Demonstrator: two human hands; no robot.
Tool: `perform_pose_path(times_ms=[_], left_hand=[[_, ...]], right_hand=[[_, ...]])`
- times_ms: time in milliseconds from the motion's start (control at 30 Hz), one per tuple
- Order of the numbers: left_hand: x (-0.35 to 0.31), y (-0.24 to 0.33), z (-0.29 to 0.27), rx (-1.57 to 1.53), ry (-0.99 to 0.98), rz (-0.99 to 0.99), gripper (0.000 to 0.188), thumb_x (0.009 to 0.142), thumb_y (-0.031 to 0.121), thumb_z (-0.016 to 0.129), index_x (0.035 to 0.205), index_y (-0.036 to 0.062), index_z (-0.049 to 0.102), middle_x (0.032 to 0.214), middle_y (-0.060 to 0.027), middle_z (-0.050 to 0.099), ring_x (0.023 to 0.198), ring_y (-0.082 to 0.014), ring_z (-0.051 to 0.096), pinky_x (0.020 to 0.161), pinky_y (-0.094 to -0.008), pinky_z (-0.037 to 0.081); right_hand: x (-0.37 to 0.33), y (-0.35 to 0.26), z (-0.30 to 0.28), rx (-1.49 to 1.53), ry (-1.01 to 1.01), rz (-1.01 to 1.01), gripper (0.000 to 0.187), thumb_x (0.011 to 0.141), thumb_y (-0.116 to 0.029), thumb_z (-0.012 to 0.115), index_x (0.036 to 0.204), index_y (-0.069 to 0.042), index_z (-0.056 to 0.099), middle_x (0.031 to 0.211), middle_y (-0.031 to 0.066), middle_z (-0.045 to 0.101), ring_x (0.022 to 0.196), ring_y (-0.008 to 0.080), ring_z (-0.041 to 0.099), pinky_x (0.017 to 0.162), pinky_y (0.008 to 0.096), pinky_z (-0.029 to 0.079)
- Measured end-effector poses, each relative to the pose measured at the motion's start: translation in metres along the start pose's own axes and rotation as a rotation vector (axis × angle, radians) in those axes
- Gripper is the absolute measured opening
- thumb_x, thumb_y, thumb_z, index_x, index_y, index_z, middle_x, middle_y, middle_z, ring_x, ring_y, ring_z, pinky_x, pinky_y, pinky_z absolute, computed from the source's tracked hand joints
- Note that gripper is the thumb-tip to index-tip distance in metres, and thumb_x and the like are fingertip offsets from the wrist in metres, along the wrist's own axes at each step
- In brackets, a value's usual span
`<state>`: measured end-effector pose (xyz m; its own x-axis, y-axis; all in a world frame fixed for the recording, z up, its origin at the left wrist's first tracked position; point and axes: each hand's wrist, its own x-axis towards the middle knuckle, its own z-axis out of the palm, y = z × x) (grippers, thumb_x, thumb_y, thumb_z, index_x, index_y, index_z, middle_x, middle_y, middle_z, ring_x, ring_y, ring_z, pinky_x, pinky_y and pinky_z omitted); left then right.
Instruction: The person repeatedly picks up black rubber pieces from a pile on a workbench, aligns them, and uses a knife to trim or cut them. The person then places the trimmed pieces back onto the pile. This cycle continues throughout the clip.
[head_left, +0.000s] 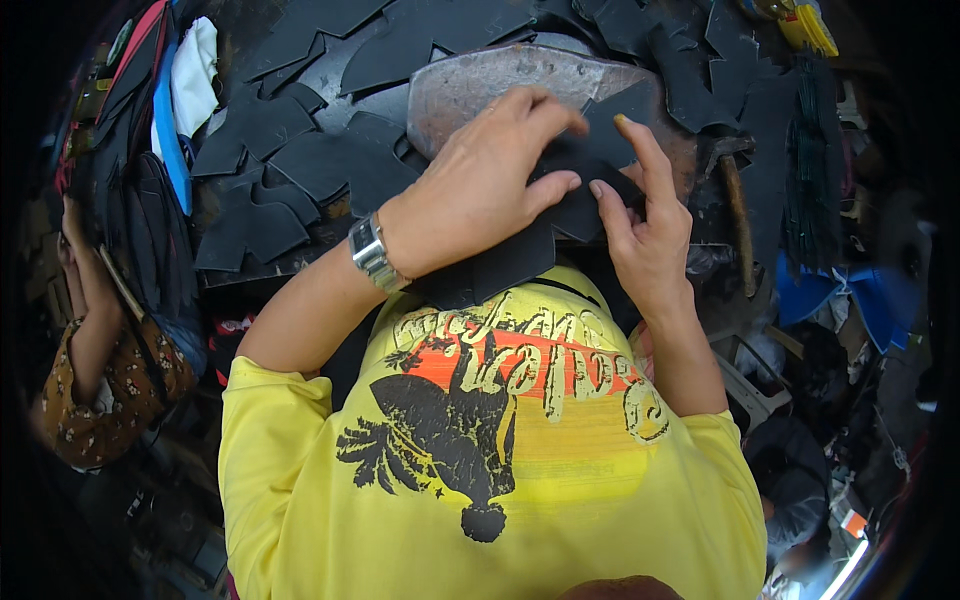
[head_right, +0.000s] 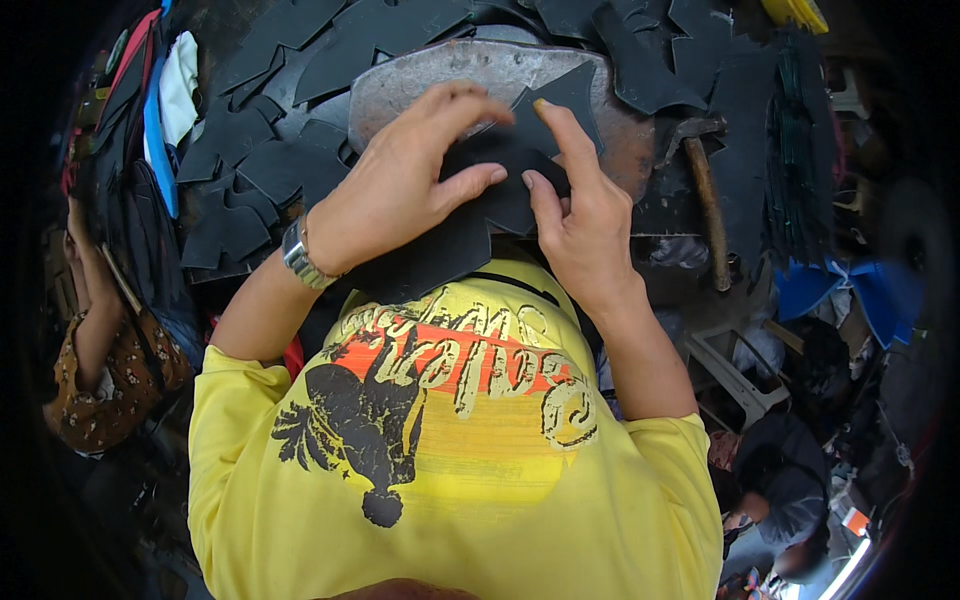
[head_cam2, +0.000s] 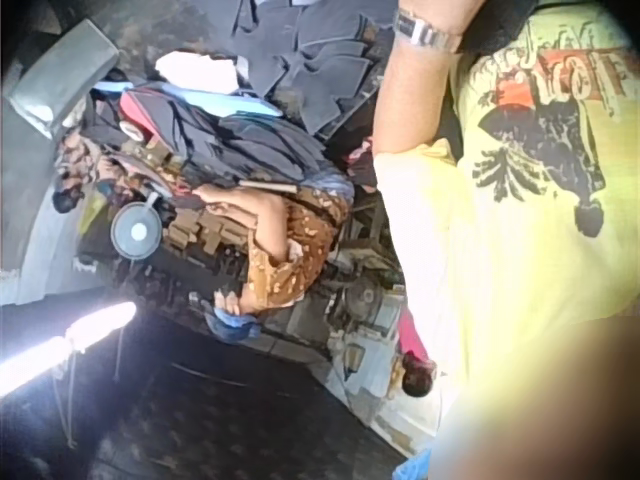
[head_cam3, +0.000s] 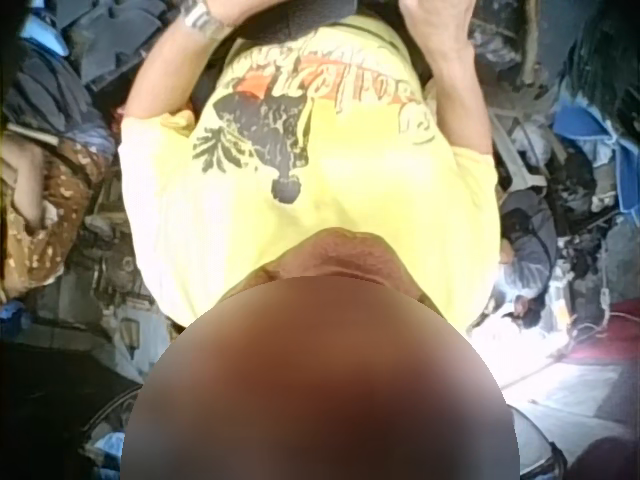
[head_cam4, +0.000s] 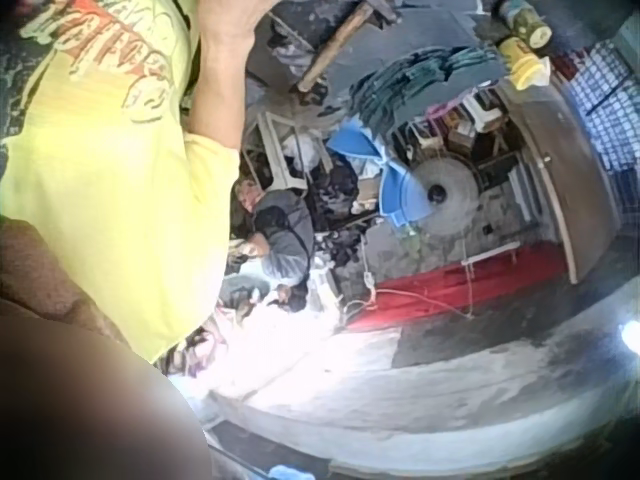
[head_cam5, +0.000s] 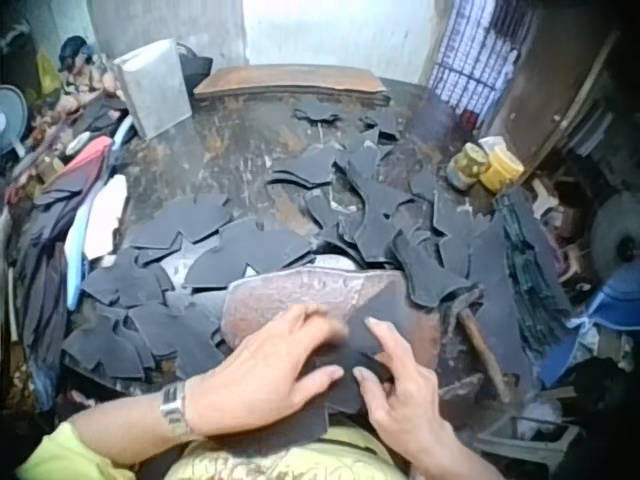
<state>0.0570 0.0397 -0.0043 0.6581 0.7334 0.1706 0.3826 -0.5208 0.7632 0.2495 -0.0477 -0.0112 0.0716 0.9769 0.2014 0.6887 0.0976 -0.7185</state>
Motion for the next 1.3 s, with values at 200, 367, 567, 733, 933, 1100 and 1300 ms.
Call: perform_pose_path(times_ms=[200,367,567,733,933,1100,1300], left_hand=[[0.025,-0.006,-0.01,-0.368,-0.178,-0.031,0.082,0.089,0.001,0.075,0.16,0.0163,0.038,0.143,-0.0098,0.062,0.119,-0.0156,0.062,0.1,-0.0349,0.054],[0.025,0.003,-0.007,-0.44,-0.105,0.054,0.091,0.089,-0.003,0.074,0.165,0.0118,0.026,0.163,-0.0083,0.042,0.125,-0.0128,0.056,0.104,-0.0336,0.051],[0.014,0.012,-0.003,-0.717,-0.021,-0.044,0.093,0.09,-0.002,0.074,0.165,0.0086,0.021,0.169,-0.0128,0.027,0.12,-0.0136,0.06,0.101,-0.0312,0.054],[0.01,0.011,0.002,-0.901,0.01,-0.099,0.091,0.089,-0.004,0.074,0.164,0.0081,0.024,0.154,-0.012,0.047,0.113,-0.013,0.064,0.096,-0.0269,0.055],[0.006,0.007,0.004,-0.933,0.041,-0.074,0.087,0.089,-0.006,0.073,0.162,0.0071,0.029,0.154,-0.0106,0.048,0.113,-0.0136,0.065,0.095,-0.0289,0.057],[0.004,0.005,0.004,-0.967,0.04,-0.078,0.085,0.088,-0.006,0.073,0.161,0.0071,0.031,0.155,-0.0109,0.046,0.113,-0.014,0.065,0.095,-0.0294,0.057],[0.006,0.002,0.0,-0.916,0.02,0.002,0.083,0.09,-0.003,0.074,0.161,0.0077,0.032,0.155,-0.0103,0.045,0.115,-0.0145,0.064,0.096,-0.0293,0.057]], right_hand=[[0.0,-0.002,-0.004,0.226,0.049,-0.002,0.071,0.091,0.009,0.07,0.154,-0.005,0.042,0.098,0.0071,0.071,0.089,0.0099,0.067,0.08,0.0232,0.054],[-0.007,-0.01,-0.008,0.456,0.131,0.075,0.076,0.091,0.011,0.07,0.157,-0.004,0.035,0.096,0.0065,0.069,0.089,0.0099,0.068,0.08,0.021,0.055],[-0.014,-0.018,0.001,0.536,0.312,0.057,0.082,0.09,0.012,0.071,0.158,-0.002,0.029,0.102,0.0061,0.067,0.087,0.0078,0.066,0.076,0.0194,0.054],[-0.016,-0.026,0.01,0.613,0.412,0.088,0.085,0.088,0.004,0.078,0.159,-0.006,0.031,0.08,-0.0063,0.043,0.072,0.0007,0.042,0.067,0.0151,0.038],[-0.014,-0.033,0.005,0.671,0.374,0.247,0.089,0.088,0.001,0.08,0.16,-0.006,0.029,0.076,-0.0066,0.041,0.066,0.0001,0.041,0.062,0.0142,0.036],[-0.009,-0.036,0.003,0.819,0.338,0.307,0.089,0.086,-0.001,0.081,0.158,-0.005,0.031,0.073,-0.0058,0.046,0.061,-0.0001,0.046,0.054,0.0146,0.039],[-0.009,-0.022,0.0,1.065,0.229,0.492,0.047,0.087,0.0,0.079,0.13,-0.002,0.059,0.082,0.0018,0.066,0.057,0.0031,0.055,0.051,0.0184,0.046]])
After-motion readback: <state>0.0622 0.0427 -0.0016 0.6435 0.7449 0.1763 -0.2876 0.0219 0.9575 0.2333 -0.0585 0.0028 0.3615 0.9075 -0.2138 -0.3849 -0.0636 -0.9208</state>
